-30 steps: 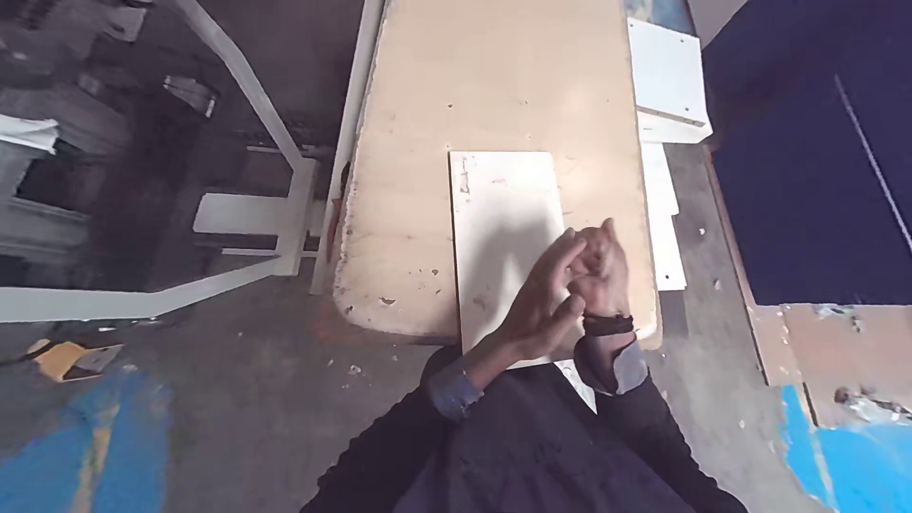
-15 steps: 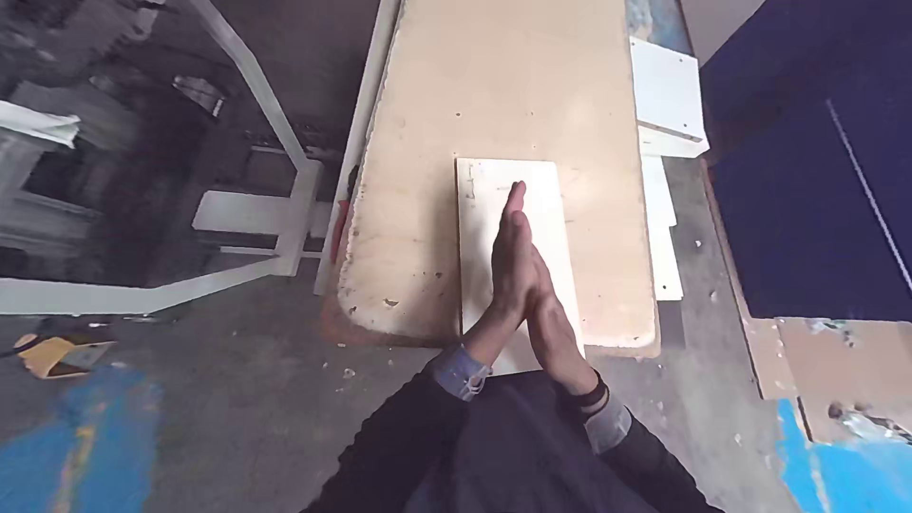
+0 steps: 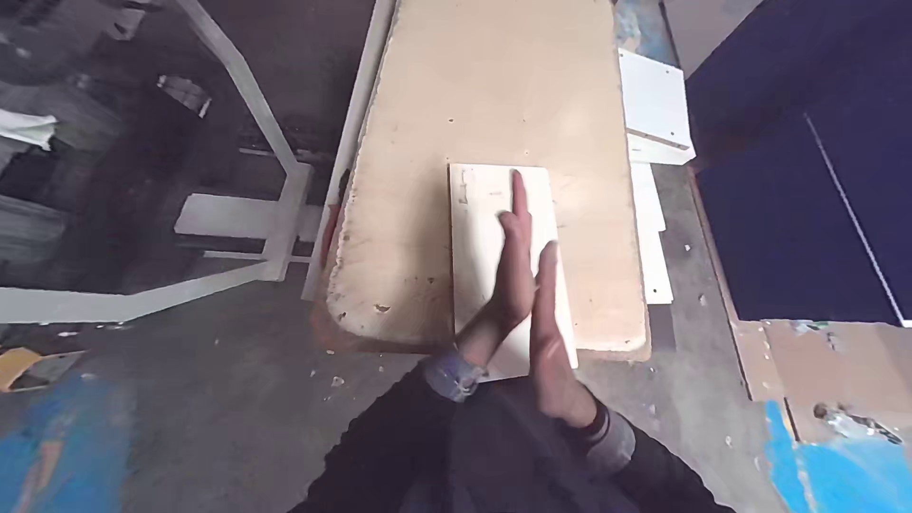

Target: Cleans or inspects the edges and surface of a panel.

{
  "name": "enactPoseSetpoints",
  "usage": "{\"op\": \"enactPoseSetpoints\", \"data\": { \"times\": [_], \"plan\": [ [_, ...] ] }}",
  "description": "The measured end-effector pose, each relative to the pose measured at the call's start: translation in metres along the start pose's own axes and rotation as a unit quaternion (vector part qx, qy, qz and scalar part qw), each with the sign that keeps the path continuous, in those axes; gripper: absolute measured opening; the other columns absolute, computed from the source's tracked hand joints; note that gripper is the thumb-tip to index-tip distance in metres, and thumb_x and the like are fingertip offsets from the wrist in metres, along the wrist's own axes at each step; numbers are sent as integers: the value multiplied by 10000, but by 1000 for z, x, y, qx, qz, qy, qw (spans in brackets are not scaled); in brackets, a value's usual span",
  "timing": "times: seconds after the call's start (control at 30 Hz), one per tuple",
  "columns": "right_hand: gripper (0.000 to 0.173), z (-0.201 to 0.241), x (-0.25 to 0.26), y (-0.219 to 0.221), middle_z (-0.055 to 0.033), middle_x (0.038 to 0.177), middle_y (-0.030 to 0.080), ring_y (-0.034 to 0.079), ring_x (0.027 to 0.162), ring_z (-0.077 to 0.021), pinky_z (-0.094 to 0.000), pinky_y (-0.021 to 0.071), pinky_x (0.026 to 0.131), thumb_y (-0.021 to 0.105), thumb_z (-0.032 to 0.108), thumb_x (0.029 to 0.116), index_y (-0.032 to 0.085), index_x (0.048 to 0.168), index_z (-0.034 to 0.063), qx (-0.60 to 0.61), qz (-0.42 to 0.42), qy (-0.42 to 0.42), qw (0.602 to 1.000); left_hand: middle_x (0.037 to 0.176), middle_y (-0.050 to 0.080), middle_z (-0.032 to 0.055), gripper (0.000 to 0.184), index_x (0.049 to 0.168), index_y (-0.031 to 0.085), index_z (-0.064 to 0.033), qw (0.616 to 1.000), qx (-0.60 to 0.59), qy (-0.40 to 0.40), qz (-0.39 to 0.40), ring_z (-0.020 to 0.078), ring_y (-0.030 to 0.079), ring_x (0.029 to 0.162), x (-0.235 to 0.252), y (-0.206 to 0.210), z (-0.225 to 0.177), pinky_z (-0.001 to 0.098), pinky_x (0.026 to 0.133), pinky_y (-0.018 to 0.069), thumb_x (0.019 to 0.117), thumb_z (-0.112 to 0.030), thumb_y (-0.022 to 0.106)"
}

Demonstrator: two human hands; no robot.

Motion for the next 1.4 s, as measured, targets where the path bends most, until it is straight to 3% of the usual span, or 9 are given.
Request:
{"op": "enactPoseSetpoints", "data": {
  "times": [0.1,0.2,0.3,0.37,0.47,0.6,0.87,1.17,1.4],
  "plan": [
    [751,6,30,-29,-14,1289,665,603,1210,-36,-299,522,1016,252,665,1039,567,1314,42,-14,-149,4,989,1078,726,-21,396,1153,672,-22,990,-105,81,49,-21,658,980,-11,15,20,192,846,549,1067,-346,460],
    [850,18,75,-58,-42,1633,366,326,1488,-51,-292,293,1229,226,671,1041,266,1611,42,10,-100,4,995,1696,210,164,963,1621,161,27,984,-51,111,128,188,209,1569,-40,52,17,439,1296,190,1018,-724,160],
    [765,2,39,-15,-154,1303,644,578,1258,-181,-380,451,1092,293,628,1055,621,1282,-25,-41,-116,-68,990,1617,420,-14,910,1615,306,-159,990,-110,89,27,79,427,1443,-12,19,9,354,1185,395,970,-789,184],
    [879,1,22,15,-235,1556,444,366,1488,-340,-562,204,1272,241,678,1035,463,1493,-38,-30,-34,-61,997,1732,142,-41,863,1674,71,-242,992,-97,75,41,131,205,1567,14,-6,2,461,1269,237,983,-757,31],
    [805,14,56,-18,-126,1684,263,286,1539,-205,-452,266,1267,293,610,1063,251,1615,27,-56,-86,-8,995,1592,453,24,910,1569,366,-60,991,-109,75,28,86,412,1457,-15,22,17,363,1203,380,1002,-746,178],
    [812,12,97,-92,-75,1733,-74,51,1592,-171,-466,140,1290,287,581,1078,-45,1656,117,-139,-177,40,974,1710,157,151,930,1644,118,-37,969,-179,49,160,244,157,1584,-35,58,24,510,1294,140,1018,-720,200],
    [571,-38,82,-84,-103,1674,275,356,1493,-228,-495,373,1169,345,377,1095,298,1611,138,-160,-213,157,951,1157,722,141,313,1315,639,7,971,-155,-179,-33,223,715,1052,-2,17,59,397,959,593,1078,-163,527],
    [478,-31,64,-86,-105,1452,557,573,1294,-204,-420,547,1014,581,247,984,566,1419,50,-113,38,103,987,1111,725,99,216,1181,696,-27,937,-227,-252,-83,173,698,975,11,-23,83,323,872,581,1004,-1,575],
    [375,-31,34,-51,-77,1259,697,617,1252,-199,-403,514,1080,665,290,999,677,1289,53,-295,73,8,953,1220,660,91,558,1462,488,-80,959,-160,-236,-7,149,667,980,7,-24,79,304,836,575,935,84,571]
  ]
}}
Point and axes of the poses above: each hand's wrist, its own x-axis towards the middle knuckle, its own y-axis out of the palm, z = x × y, the point moved 6 cm from there along x, towards the middle knuckle
